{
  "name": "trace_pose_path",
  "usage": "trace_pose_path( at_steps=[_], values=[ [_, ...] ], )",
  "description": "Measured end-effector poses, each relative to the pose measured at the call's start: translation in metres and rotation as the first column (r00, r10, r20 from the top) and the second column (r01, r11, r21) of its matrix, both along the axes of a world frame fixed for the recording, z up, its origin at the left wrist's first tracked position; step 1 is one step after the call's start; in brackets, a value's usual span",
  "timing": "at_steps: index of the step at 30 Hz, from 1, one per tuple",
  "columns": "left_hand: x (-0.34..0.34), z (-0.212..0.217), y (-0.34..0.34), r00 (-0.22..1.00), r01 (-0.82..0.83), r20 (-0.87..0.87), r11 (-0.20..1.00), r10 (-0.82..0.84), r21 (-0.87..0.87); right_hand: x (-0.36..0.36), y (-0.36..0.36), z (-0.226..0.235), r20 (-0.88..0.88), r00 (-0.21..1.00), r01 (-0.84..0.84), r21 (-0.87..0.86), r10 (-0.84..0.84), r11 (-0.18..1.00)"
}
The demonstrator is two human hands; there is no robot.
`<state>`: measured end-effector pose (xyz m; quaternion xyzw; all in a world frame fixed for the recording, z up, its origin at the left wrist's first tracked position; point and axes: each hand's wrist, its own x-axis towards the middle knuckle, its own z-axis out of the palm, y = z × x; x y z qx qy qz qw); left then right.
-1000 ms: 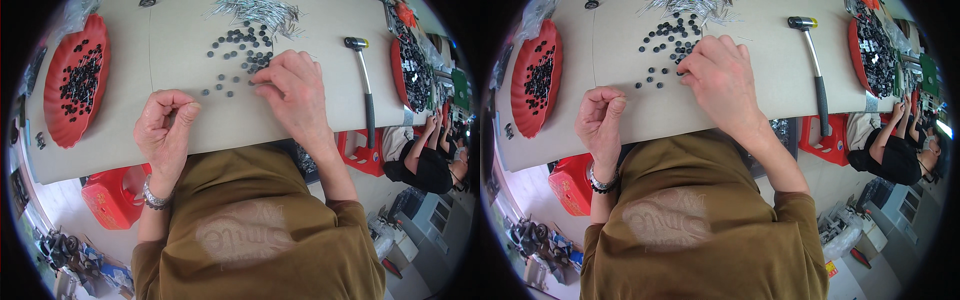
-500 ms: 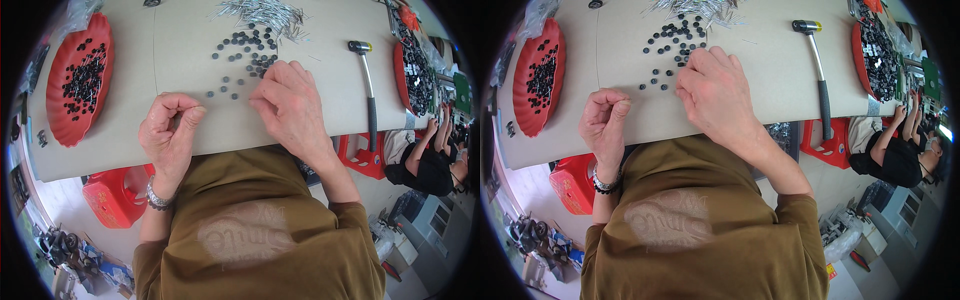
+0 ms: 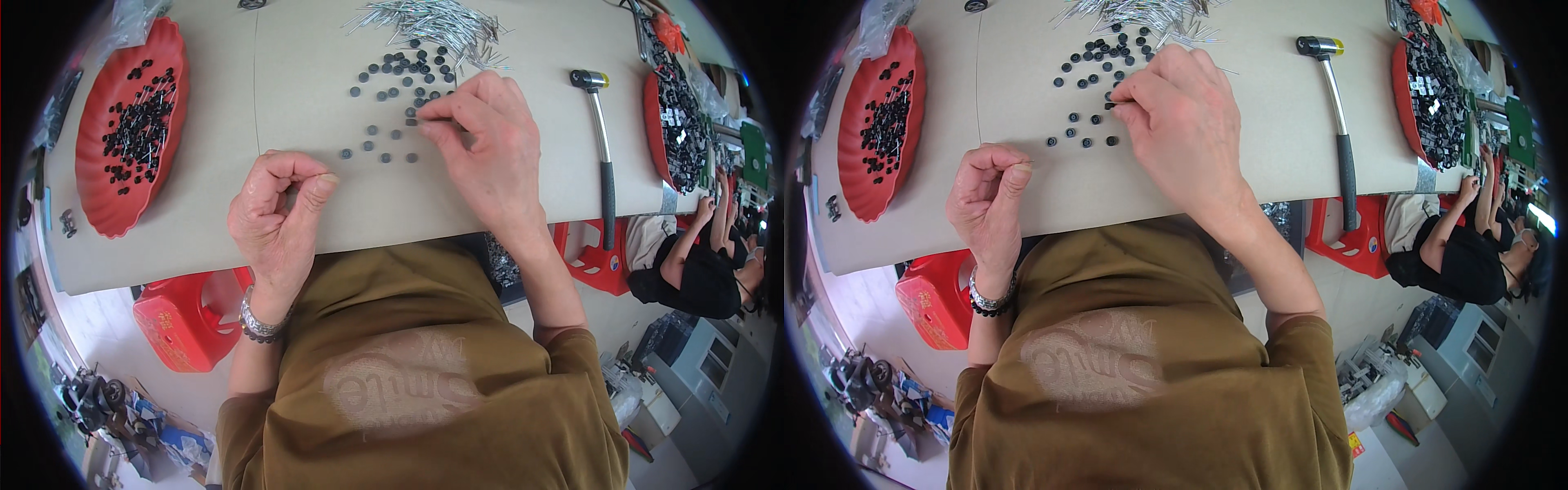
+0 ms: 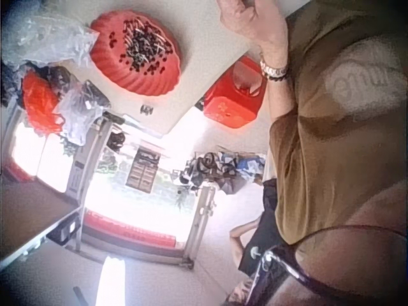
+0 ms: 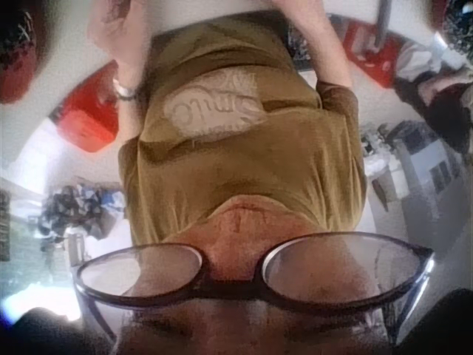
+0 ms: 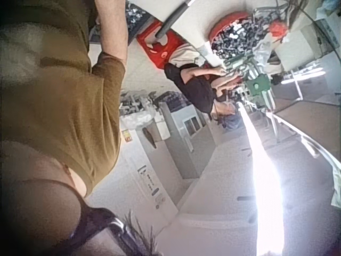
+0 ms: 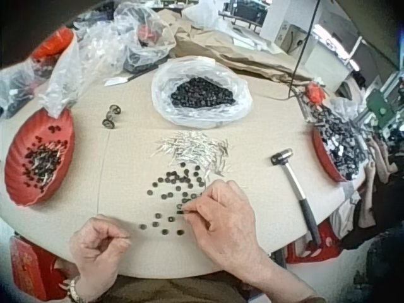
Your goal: The person assembles small hardware components by fitting metal pins into rubber grommets by hand, tapping them with a mallet, and sorting the pieces on the workbench.
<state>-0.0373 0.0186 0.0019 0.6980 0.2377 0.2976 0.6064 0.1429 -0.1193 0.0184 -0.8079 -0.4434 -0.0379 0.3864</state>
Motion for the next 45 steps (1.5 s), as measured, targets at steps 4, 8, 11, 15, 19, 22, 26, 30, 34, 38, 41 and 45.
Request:
trace_pose_path(
  at_steps=[4,8,11,15,19,22,26,30,34,38,41,45],
  values=[
    [0.0,0.0,0.0,1.0,0.0,0.0,1.0,0.0,-0.001,0.004,0.006,-0.005,0.138,0.988,-0.066,-0.048,0.072,0.997],
    [0.0,0.0,0.0,1.0,0.004,0.008,1.0,-0.004,-0.004,0.003,0.007,-0.006,0.215,0.969,-0.102,-0.09,0.119,0.991],
    [0.0,0.0,0.0,1.0,0.007,0.002,1.0,-0.007,-0.003,0.004,0.009,-0.005,0.244,0.961,-0.104,-0.104,0.127,0.989],
    [0.0,-0.001,0.0,1.0,-0.002,-0.006,1.0,0.002,-0.001,0.006,0.011,-0.005,0.266,0.954,-0.124,-0.082,0.141,0.989],
    [-0.003,0.0,0.002,0.996,0.084,-0.009,0.995,-0.084,0.061,0.008,0.012,-0.003,0.235,0.955,-0.17,-0.076,0.183,0.983],
    [0.0,-0.001,0.0,1.0,0.006,0.018,1.0,-0.006,-0.006,0.006,0.014,0.001,0.207,0.957,-0.186,-0.11,0.205,0.976],
    [0.001,-0.001,0.001,1.0,0.013,0.022,1.0,-0.013,-0.008,0.008,0.018,0.001,0.208,0.952,-0.191,-0.175,0.226,0.966],
    [0.0,-0.002,0.001,1.0,0.015,0.012,1.0,-0.015,0.003,0.015,0.021,0.002,0.206,0.951,-0.2,-0.16,0.231,0.967],
    [0.0,-0.001,0.001,1.0,0.014,0.018,1.0,-0.014,0.002,0.028,0.014,0.005,0.196,0.968,-0.155,-0.018,0.156,0.988],
    [0.0,-0.002,0.0,1.0,0.004,0.005,1.0,-0.004,0.015,0.028,0.008,0.004,0.12,0.981,-0.147,-0.073,0.155,0.986],
    [0.0,-0.005,0.002,1.0,0.006,0.008,0.999,-0.006,0.034,0.021,0.01,0.005,0.132,0.973,-0.176,-0.101,0.189,0.979],
    [0.001,-0.004,0.001,1.0,0.01,0.022,1.0,-0.01,0.016,0.018,0.013,0.006,0.172,0.961,-0.187,-0.173,0.216,0.967]
  ],
)
